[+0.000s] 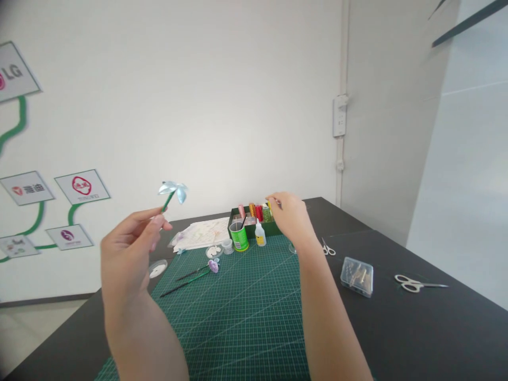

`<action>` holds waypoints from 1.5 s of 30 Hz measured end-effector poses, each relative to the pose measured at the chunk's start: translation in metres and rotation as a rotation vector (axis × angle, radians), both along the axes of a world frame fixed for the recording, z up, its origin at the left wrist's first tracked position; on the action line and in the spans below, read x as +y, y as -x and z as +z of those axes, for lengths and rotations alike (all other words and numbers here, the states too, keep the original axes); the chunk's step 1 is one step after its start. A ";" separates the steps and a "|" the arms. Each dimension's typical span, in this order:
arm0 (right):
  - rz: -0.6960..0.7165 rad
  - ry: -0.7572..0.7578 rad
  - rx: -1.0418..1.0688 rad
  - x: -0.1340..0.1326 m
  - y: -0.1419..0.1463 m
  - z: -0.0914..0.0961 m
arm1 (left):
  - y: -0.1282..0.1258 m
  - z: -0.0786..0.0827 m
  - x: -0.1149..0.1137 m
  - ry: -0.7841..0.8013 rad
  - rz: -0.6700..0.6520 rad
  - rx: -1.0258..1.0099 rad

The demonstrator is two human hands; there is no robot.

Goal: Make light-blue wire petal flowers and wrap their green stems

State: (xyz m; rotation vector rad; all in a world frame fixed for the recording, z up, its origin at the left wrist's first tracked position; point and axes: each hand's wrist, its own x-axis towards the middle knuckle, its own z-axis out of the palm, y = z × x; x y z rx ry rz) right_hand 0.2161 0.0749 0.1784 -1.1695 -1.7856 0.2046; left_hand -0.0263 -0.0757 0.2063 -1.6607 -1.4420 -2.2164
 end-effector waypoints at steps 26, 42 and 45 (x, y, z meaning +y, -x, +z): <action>0.719 0.051 0.441 -0.076 0.084 0.001 | -0.027 -0.006 0.019 0.125 -0.111 0.092; 0.707 -0.005 0.352 -0.091 0.041 0.019 | -0.021 -0.005 0.017 0.517 -0.142 0.447; 0.723 -0.015 0.416 -0.091 0.031 0.022 | -0.025 -0.003 0.011 0.580 -0.223 0.574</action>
